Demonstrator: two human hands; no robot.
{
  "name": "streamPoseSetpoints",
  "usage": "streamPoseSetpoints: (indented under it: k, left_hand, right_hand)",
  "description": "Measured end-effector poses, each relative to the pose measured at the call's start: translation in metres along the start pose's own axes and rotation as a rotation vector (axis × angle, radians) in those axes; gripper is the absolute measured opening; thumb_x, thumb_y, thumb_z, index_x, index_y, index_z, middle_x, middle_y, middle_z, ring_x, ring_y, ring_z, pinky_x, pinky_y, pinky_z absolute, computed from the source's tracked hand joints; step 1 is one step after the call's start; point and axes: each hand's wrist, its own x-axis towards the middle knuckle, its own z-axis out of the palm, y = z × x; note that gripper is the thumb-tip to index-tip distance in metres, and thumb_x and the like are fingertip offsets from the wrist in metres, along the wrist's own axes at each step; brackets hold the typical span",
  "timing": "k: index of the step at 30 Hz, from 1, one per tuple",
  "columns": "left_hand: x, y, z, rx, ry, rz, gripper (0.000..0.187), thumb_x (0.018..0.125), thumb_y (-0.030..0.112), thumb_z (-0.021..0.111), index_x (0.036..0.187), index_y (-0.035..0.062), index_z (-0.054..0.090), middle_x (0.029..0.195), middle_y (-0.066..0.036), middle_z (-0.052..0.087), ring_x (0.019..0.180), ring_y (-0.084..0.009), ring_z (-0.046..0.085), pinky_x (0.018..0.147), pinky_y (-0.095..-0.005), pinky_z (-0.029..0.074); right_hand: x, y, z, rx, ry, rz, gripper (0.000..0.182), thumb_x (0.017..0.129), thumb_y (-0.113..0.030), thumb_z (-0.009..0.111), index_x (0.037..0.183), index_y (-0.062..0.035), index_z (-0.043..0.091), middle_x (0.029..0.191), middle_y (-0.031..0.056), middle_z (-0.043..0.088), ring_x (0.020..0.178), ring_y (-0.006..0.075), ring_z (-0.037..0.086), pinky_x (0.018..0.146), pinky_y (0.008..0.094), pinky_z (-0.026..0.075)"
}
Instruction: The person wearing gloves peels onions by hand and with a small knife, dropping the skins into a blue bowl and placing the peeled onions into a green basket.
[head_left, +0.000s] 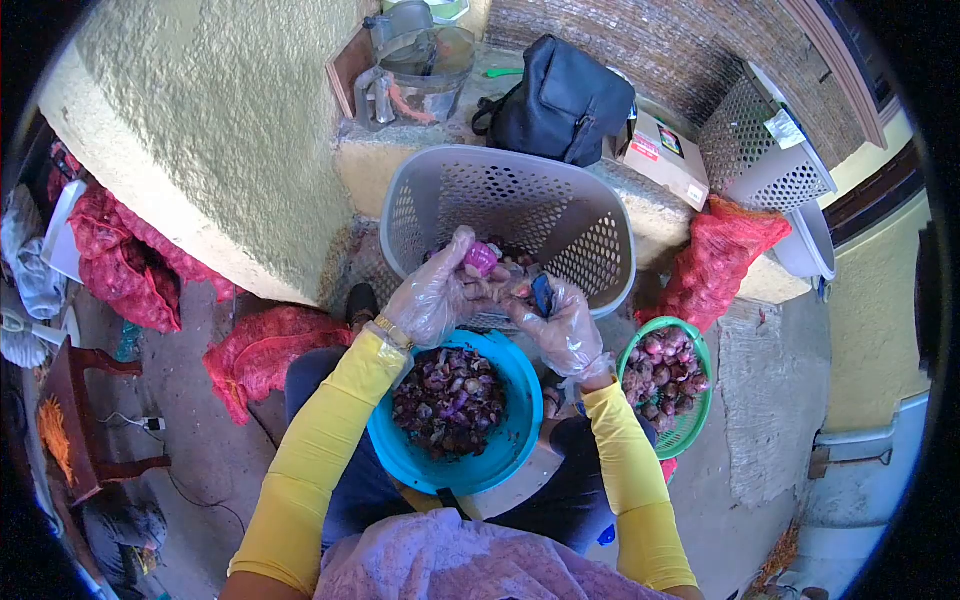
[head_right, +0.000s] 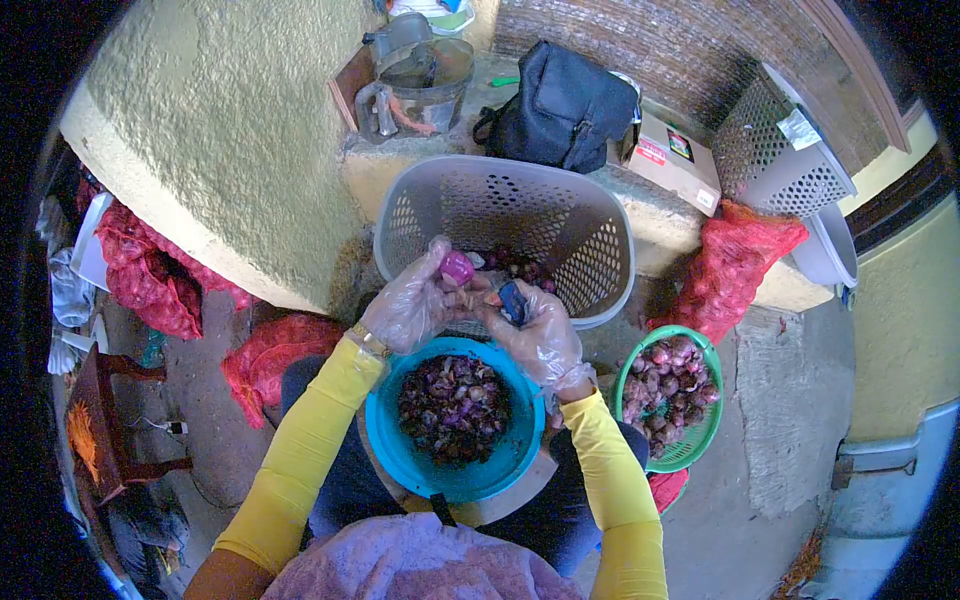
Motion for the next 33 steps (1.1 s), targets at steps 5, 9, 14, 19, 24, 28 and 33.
streamPoseSetpoints:
  k: [5, 9, 14, 19, 24, 28, 33]
  left_hand:
    - [0.003, 0.003, -0.003, -0.058, 0.075, 0.011, 0.055, 0.108, 0.055, 0.049, 0.12, 0.004, 0.064, 0.121, -0.023, 0.071, 0.109, -0.0341, 0.073, 0.1, -0.0487, 0.058]
    - [0.002, 0.003, -0.009, -0.09, 0.073, 0.021, 0.055, 0.108, 0.057, 0.049, 0.11, 0.0048, 0.067, 0.121, -0.025, 0.07, 0.111, -0.0349, 0.072, 0.101, -0.05, 0.057]
    - [0.002, 0.0, -0.009, -0.114, -0.001, 0.026, 0.056, 0.107, 0.057, 0.049, 0.11, 0.0044, 0.067, 0.122, -0.027, 0.07, 0.112, -0.0349, 0.071, 0.099, -0.0492, 0.058]
    - [0.004, -0.009, -0.003, -0.228, -0.127, -0.059, 0.061, 0.108, 0.058, 0.046, 0.125, 0.0015, 0.062, 0.122, -0.024, 0.07, 0.113, -0.0329, 0.069, 0.102, -0.0488, 0.056]
    - [0.002, -0.017, 0.01, -0.248, -0.264, -0.053, 0.066, 0.108, 0.06, 0.043, 0.132, 0.0005, 0.06, 0.123, -0.019, 0.07, 0.113, -0.0303, 0.068, 0.105, -0.049, 0.053]
    - [0.004, -0.023, 0.015, -0.262, -0.207, -0.056, 0.064, 0.109, 0.059, 0.042, 0.133, 0.0028, 0.06, 0.128, -0.015, 0.069, 0.114, -0.0288, 0.068, 0.104, -0.0479, 0.054]
    - [0.009, -0.033, 0.005, -0.247, -0.224, -0.034, 0.059, 0.108, 0.059, 0.041, 0.128, 0.007, 0.061, 0.129, -0.013, 0.068, 0.113, -0.0276, 0.068, 0.103, -0.0483, 0.054]
  right_hand:
    - [-0.005, -0.005, -0.01, -0.04, -0.112, 0.093, 0.021, 0.091, -0.014, 0.084, 0.096, -0.0027, 0.067, 0.086, -0.0015, 0.068, 0.079, 0.0058, 0.057, 0.074, 0.0273, 0.051]
    - [-0.007, -0.014, -0.009, -0.087, -0.287, 0.133, 0.028, 0.088, -0.021, 0.087, 0.099, -0.0017, 0.071, 0.086, 0.0002, 0.07, 0.082, 0.0073, 0.06, 0.078, 0.0289, 0.052]
    - [-0.006, -0.032, -0.007, -0.388, -0.266, 0.021, 0.033, 0.092, -0.023, 0.082, 0.116, -0.0002, 0.075, 0.104, 0.007, 0.079, 0.093, 0.0126, 0.069, 0.086, 0.0322, 0.055]
    - [-0.002, -0.021, -0.002, -0.312, -0.021, -0.031, 0.03, 0.095, -0.018, 0.078, 0.117, 0.0015, 0.073, 0.106, 0.0134, 0.077, 0.098, 0.0163, 0.071, 0.088, 0.0349, 0.057]
    - [0.001, -0.004, 0.0, -0.198, 0.093, -0.211, 0.037, 0.09, -0.012, 0.083, 0.122, 0.0012, 0.068, 0.108, 0.0116, 0.073, 0.099, 0.0198, 0.07, 0.089, 0.0352, 0.057]
    - [0.005, 0.013, 0.003, -0.062, 0.111, -0.147, 0.036, 0.088, -0.01, 0.086, 0.119, 0.0002, 0.069, 0.108, 0.0105, 0.072, 0.099, 0.0186, 0.07, 0.089, 0.035, 0.056]
    - [0.003, 0.009, 0.007, 0.071, 0.114, -0.074, 0.026, 0.092, -0.009, 0.083, 0.113, -0.0012, 0.07, 0.093, 0.0053, 0.071, 0.086, 0.0148, 0.068, 0.083, 0.0323, 0.057]
